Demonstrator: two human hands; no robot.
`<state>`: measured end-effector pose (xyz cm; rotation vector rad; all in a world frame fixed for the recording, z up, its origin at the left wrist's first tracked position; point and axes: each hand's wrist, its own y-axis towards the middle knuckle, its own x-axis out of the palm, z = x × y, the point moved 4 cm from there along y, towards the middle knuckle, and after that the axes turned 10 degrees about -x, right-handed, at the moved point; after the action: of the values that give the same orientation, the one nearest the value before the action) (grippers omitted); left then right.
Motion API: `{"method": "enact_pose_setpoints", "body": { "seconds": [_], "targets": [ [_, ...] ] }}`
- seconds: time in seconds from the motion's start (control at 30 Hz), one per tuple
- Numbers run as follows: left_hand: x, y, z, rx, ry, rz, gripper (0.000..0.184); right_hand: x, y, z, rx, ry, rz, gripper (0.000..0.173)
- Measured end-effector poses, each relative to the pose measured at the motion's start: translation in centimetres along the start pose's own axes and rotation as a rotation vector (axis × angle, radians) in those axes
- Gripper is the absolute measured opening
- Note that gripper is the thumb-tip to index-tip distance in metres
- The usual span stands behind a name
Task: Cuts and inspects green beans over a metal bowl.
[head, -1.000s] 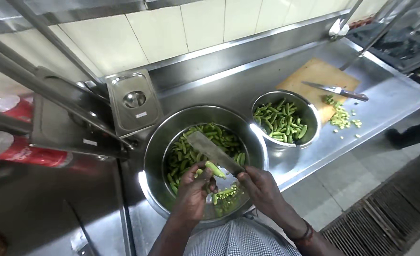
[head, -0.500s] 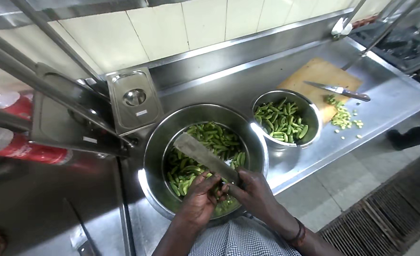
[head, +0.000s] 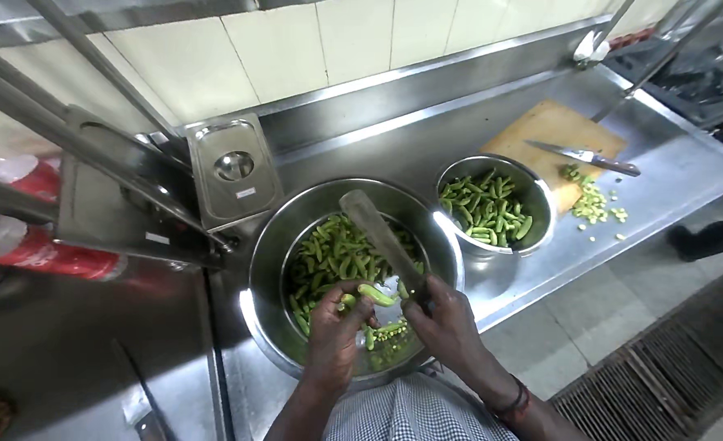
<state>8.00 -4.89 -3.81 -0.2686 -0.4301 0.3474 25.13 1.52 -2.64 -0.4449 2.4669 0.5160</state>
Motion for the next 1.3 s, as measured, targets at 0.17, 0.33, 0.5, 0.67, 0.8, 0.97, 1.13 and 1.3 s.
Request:
{"method": "enact_pose_setpoints", "body": {
  "seconds": [0.17,0.33,0.5,0.67,0.8,0.97,1.13,1.3],
  "targets": [
    [-1.3,0.4,0.8,-0.082,-0.129,0.031,0.022,-0.8,0.1,0.9,0.076,-0.069,-0.041,0.017],
    [-1.6,1.1,-0.2,-0.233,-0.254,-0.036,0.028,-1.2,-0.1,1.3,0.045,-0.009,-0.017,0.027],
    [-1.2,1.7,-0.5,-0.283,0.416,-0.108,0.017,-1.7,-1.1,1.6,0.001,0.040,-0.026,0.038],
    [1.2,4.6,-1.5,-0.150,1.717,-0.418,0.022,-1.6,-0.6,2.2,0.014,-0.024,-0.040,0.036],
    [0.2,6.0,-6.7,-0.152,2.056,-0.764,0.029,-2.2,-1.5,2.4,0.030,-0.003,-0.039,0.029],
    [-0.8,6.0,-8.8,-0.159,2.144,-0.824,0.026,-2.5,-2.0,3.6,0.056,0.011,-0.009,0.025],
    [-1.1,7.1,-7.9,-0.199,1.996,-0.746,0.021,-2.6,-1.9,4.1,0.077,0.036,-0.011,0.024],
    [-0.9,5.7,-3.2,-0.232,1.074,-0.406,0.008,-2.3,-1.7,4.1,0.092,0.133,-0.039,0.023]
  ]
}}
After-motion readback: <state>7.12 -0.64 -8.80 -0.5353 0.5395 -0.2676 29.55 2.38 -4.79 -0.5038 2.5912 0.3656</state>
